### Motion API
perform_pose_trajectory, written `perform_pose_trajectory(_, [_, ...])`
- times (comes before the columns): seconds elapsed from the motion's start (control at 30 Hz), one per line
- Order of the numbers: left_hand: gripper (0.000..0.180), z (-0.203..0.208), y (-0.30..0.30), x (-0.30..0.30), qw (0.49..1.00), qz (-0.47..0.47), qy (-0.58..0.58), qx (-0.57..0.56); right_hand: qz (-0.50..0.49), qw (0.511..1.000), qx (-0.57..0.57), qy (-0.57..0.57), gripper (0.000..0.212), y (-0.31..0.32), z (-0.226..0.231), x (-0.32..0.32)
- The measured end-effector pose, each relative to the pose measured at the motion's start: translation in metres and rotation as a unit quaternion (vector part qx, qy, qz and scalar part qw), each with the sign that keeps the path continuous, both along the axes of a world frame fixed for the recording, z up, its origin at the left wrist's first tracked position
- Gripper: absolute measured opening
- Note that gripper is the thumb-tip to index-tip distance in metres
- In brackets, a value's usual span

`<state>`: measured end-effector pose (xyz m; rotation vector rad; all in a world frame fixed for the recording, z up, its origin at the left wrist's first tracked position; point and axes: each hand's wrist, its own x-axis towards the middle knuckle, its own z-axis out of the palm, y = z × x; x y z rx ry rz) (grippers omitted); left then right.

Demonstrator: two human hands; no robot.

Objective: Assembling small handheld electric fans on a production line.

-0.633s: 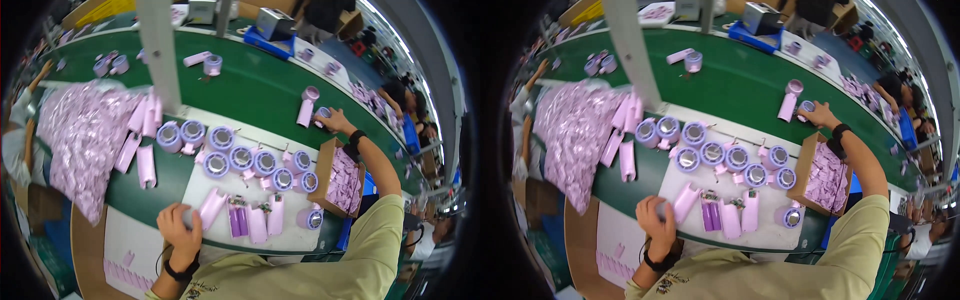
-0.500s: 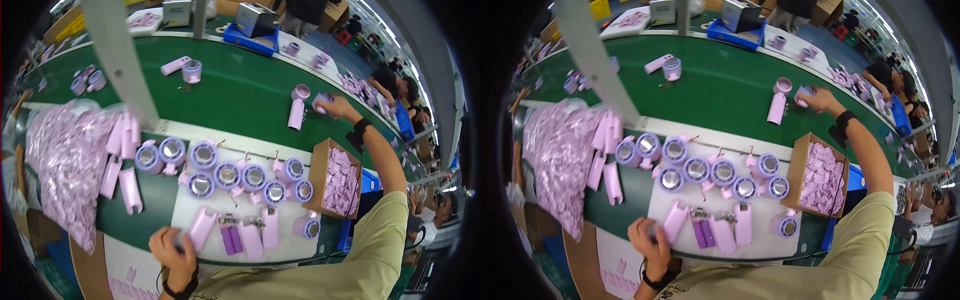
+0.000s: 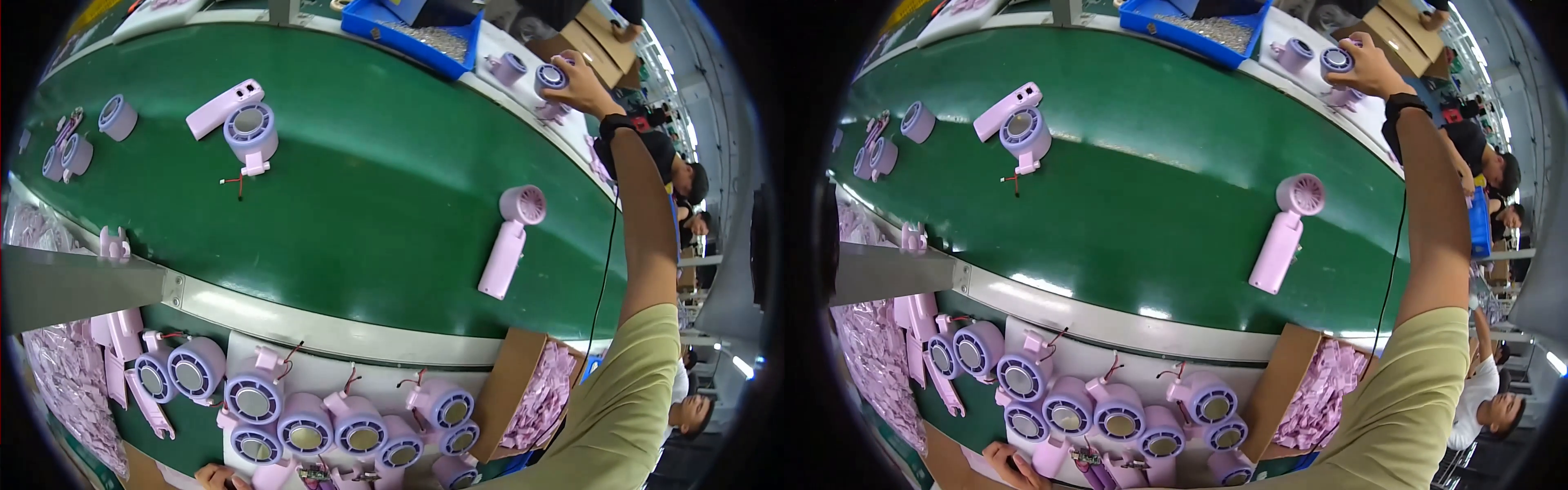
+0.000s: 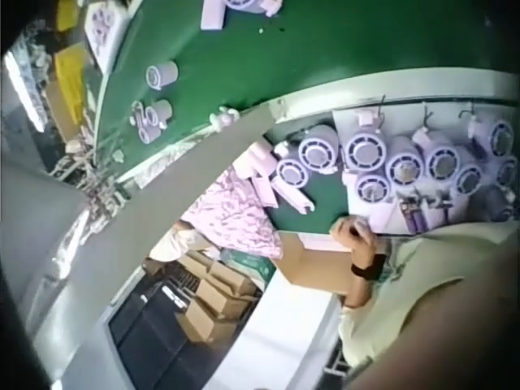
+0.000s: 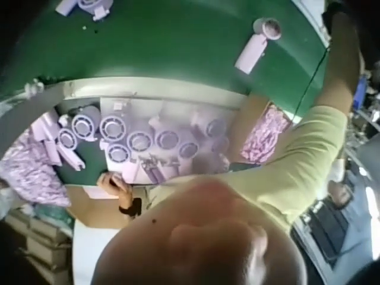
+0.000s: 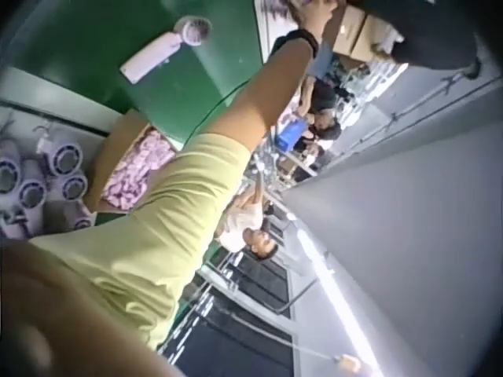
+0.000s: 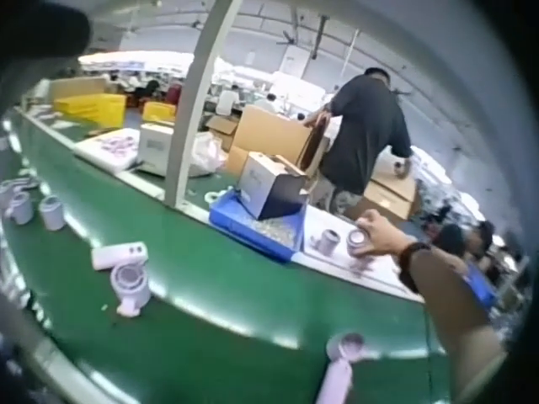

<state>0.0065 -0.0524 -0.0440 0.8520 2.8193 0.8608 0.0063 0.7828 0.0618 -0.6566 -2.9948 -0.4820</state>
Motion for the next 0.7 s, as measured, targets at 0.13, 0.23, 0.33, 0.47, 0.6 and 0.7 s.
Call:
perform_pose_trajectory(0.13, [0.013,-0.008,-0.006,-0.003,1.0,0.005,0.003,-0.013,-0.022,0.999,-0.009,-0.044,0.067,0.019,-0.007,-0.019])
perform_pose_trajectory(0.23, [0.014,-0.015,-0.008,0.0,1.0,0.013,0.007,-0.013,-0.004,0.998,-0.025,-0.058,0.068,0.039,-0.024,-0.017])
perform_pose_trajectory(0.33, [0.014,-0.02,-0.01,0.001,1.0,0.019,0.003,-0.009,-0.011,0.997,-0.061,-0.053,0.069,0.045,-0.039,-0.016])
perform_pose_trajectory(0.47, [0.013,-0.022,-0.01,0.0,0.999,0.026,0.012,-0.022,-0.028,0.991,-0.126,-0.027,0.074,0.045,-0.045,-0.012])
perform_pose_trajectory(0.6, [0.014,-0.03,-0.011,0.0,0.999,0.035,0.016,0.006,-0.018,0.993,-0.117,-0.028,0.079,0.033,-0.04,-0.006])
perform_pose_trajectory(0.7, [0.019,-0.041,-0.018,0.004,0.994,0.089,-0.024,0.051,-0.027,0.996,-0.077,-0.039,0.082,0.027,-0.036,0.002])
